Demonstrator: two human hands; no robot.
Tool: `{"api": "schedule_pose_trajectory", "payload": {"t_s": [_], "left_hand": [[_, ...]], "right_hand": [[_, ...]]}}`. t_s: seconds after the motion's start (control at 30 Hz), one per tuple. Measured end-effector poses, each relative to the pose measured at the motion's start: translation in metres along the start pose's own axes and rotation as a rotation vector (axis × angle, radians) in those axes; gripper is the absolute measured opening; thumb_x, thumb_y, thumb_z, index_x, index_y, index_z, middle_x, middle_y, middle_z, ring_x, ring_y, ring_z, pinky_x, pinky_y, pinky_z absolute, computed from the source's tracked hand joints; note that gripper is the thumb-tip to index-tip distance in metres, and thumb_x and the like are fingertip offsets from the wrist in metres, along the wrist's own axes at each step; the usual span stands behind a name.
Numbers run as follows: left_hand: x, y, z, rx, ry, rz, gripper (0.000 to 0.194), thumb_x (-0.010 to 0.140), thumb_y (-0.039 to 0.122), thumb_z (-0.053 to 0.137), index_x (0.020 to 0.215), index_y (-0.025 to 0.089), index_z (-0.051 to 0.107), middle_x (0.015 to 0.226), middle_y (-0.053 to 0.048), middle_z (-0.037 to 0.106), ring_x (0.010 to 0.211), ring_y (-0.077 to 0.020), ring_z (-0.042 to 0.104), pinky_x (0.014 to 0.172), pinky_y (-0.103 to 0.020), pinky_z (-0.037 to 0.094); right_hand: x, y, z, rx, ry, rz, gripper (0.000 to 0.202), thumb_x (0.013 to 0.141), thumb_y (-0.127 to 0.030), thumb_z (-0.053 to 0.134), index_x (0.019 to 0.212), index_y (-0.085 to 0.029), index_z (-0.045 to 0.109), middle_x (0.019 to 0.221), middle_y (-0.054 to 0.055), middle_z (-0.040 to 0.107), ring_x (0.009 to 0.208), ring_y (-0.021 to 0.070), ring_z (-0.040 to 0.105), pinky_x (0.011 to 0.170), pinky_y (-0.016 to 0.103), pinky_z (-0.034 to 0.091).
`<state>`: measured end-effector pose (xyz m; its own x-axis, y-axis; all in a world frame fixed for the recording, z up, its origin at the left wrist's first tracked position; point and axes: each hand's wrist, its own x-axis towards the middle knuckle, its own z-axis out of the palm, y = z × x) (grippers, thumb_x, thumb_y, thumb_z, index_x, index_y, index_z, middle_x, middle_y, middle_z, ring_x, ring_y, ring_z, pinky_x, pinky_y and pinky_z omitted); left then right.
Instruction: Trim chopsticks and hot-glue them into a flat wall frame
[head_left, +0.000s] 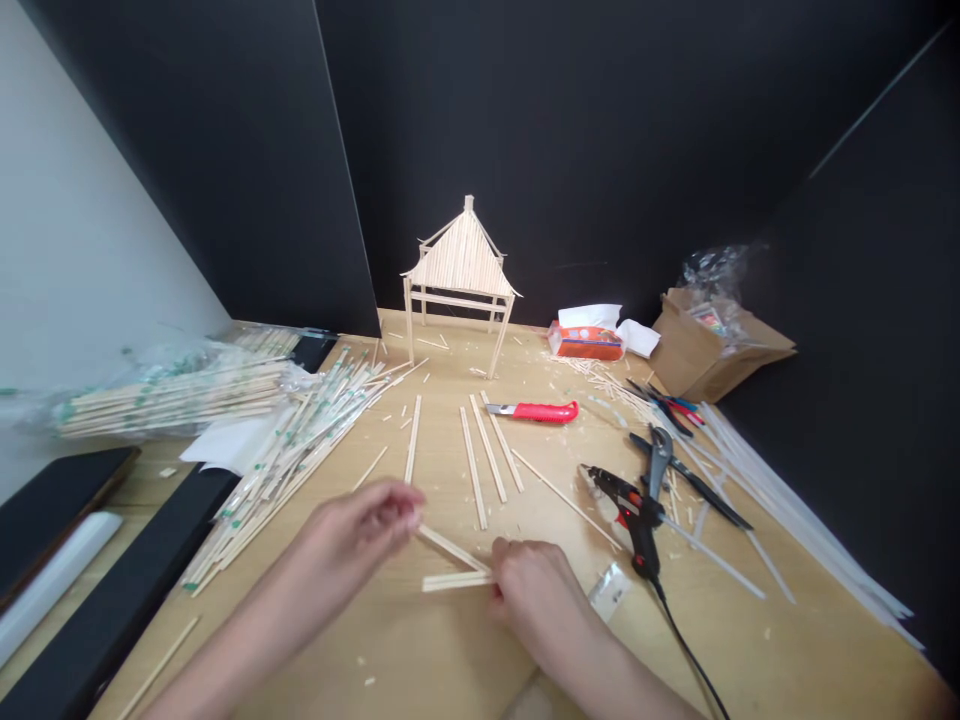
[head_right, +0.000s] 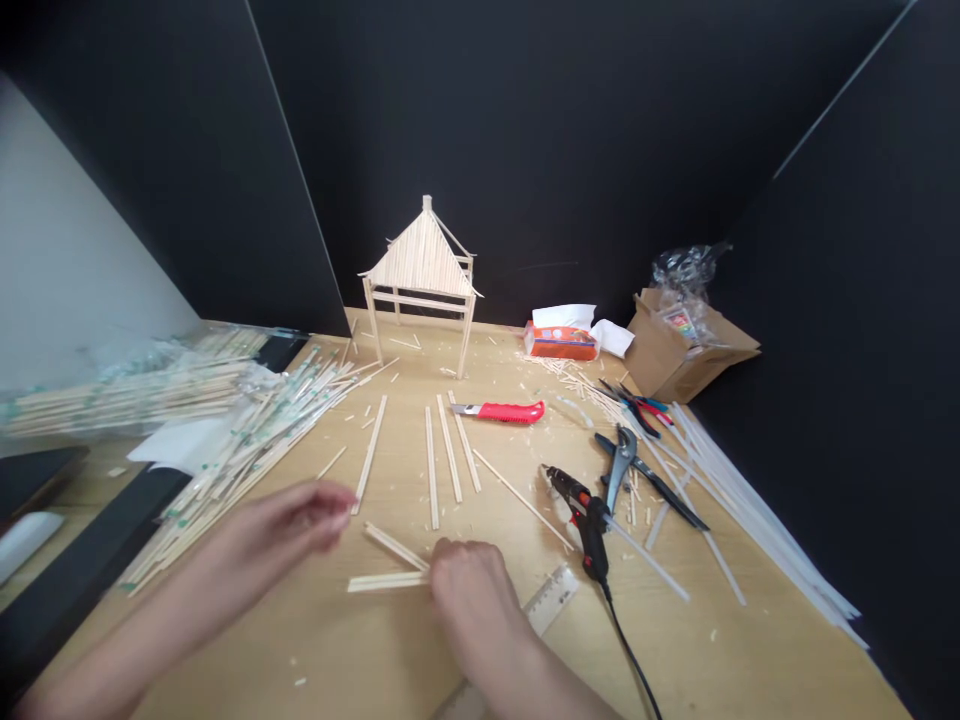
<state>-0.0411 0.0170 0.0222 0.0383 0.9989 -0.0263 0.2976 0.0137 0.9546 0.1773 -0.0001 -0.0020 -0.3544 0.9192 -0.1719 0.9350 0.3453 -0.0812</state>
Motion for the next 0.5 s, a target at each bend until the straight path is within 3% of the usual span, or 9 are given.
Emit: {"api": "schedule_pose_trajectory", "payload": {"t_s": [0.07,0.1,0.2,0.33,0.5], "left_hand": [[0.045,-0.001,0.008,0.468,-0.052,0.0,0.016,0.083,0.033,0.055,0.087,0.019,0.063,0.083,-0.008,0.066,0.077,-0.023,0.063,0.071,-0.032,0.047],[0.064,-0.004,0.012,0.673,-0.021,-0.017,0.018,0.085,0.03,0.05,0.09,0.018,0.062,0.086,-0.01,0.066,0.08,-0.0247,0.063,0.074,-0.034,0.046],[0.098,-0.017,0.028,0.835,-0.02,-0.094,0.023,0.081,0.024,0.051,0.099,0.011,0.057,0.097,-0.02,0.063,0.085,-0.0315,0.064,0.073,-0.039,0.045],[0.106,-0.024,0.042,0.975,-0.058,-0.145,0.024,0.084,0.02,0.041,0.103,0.009,0.052,0.099,-0.023,0.063,0.089,-0.0331,0.064,0.073,-0.04,0.045],[0.091,-0.026,0.038,1.045,-0.125,-0.124,0.02,0.086,0.02,0.04,0.101,0.012,0.05,0.095,-0.018,0.065,0.091,-0.0287,0.065,0.073,-0.034,0.044]], "right_hand": [[-0.012,0.01,-0.002,-0.007,0.022,0.11,0.016,0.067,-0.004,0.053,0.072,-0.016,0.062,0.063,0.007,0.069,0.058,0.0205,0.068,0.051,0.025,0.039],[-0.017,0.017,-0.004,-0.009,0.025,0.175,0.013,0.068,-0.006,0.054,0.073,-0.017,0.061,0.062,0.006,0.069,0.059,0.0207,0.068,0.05,0.024,0.038],[-0.033,0.04,-0.009,-0.035,0.006,0.382,0.007,0.076,-0.014,0.055,0.076,-0.017,0.061,0.063,0.007,0.07,0.06,0.0223,0.069,0.049,0.024,0.036],[-0.042,0.064,-0.011,-0.039,-0.046,0.572,0.011,0.081,-0.017,0.053,0.077,-0.015,0.063,0.07,0.011,0.072,0.067,0.0239,0.07,0.052,0.024,0.039],[-0.029,0.068,-0.009,0.01,-0.049,0.617,0.016,0.08,-0.017,0.051,0.078,-0.014,0.066,0.075,0.013,0.073,0.073,0.0259,0.071,0.055,0.026,0.042]]}}
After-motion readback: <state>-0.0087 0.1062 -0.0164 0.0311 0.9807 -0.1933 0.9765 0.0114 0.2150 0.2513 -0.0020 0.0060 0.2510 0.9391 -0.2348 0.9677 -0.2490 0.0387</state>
